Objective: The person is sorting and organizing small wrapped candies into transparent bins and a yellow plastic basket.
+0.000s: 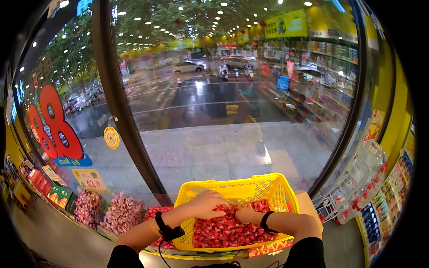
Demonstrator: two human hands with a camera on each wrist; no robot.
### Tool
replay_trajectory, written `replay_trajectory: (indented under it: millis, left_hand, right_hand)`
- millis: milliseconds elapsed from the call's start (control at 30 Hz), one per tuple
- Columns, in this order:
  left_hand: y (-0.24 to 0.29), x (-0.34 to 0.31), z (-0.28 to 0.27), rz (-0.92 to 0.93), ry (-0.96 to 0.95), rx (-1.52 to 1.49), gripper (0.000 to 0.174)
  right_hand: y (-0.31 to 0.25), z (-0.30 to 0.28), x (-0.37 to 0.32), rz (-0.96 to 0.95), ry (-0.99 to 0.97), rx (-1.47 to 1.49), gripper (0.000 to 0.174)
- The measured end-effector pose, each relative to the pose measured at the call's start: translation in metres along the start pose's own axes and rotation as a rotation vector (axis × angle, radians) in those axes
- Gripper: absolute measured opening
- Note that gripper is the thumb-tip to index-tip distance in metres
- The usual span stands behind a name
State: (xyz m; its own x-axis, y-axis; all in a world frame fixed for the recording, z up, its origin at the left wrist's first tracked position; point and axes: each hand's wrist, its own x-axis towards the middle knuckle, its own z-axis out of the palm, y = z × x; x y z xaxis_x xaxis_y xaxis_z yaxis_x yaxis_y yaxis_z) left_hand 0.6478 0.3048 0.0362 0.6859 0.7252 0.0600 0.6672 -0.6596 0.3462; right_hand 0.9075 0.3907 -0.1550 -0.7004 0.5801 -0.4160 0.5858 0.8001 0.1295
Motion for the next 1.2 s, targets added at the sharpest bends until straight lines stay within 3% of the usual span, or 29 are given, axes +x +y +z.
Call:
replay_trajectory:
  millis: [67, 167, 267, 400, 567, 700, 867, 1000, 1200]
  left_hand:
    - [0.002, -0.022, -0.009, -0.001, 0.068, -0.029, 0.037]
    - [0.000, -0.048, -0.017, -0.013, 0.156, 0.007, 0.037]
    - [-0.007, -0.071, 0.003, -0.041, 0.244, 0.078, 0.039]
    - [0.004, -0.096, 0.009, -0.052, 0.316, 0.118, 0.035]
    - [0.007, -0.128, 0.000, -0.016, 0.539, 0.068, 0.027]
    - [0.002, -0.142, 0.002, -0.030, 0.605, 0.044, 0.024]
    - [0.010, -0.156, 0.003, -0.094, 0.730, -0.157, 0.024]
    - [-0.004, -0.173, 0.008, -0.092, 0.721, 0.012, 0.021]
    - [-0.024, -0.204, 0.020, -0.194, 0.847, -0.037, 0.013]
  right_hand:
    - [-0.011, -0.042, -0.002, 0.028, -0.126, 0.135, 0.025]
    - [-0.006, -0.064, 0.016, -0.194, -0.015, 0.270, 0.030]
    - [-0.046, -0.146, -0.032, -0.295, 0.332, 0.339, 0.028]
    - [-0.086, -0.202, -0.065, -0.378, 0.489, 0.449, 0.029]
    - [-0.110, -0.224, -0.075, -0.383, 0.525, 0.645, 0.028]
    - [-0.129, -0.234, -0.074, -0.370, 0.536, 0.727, 0.026]
    - [-0.144, -0.232, -0.063, -0.392, 0.627, 0.403, 0.019]
    - [-0.164, -0.239, -0.056, -0.380, 0.617, 0.363, 0.017]
    - [-0.177, -0.240, -0.041, -0.430, 0.600, 0.706, 0.017]
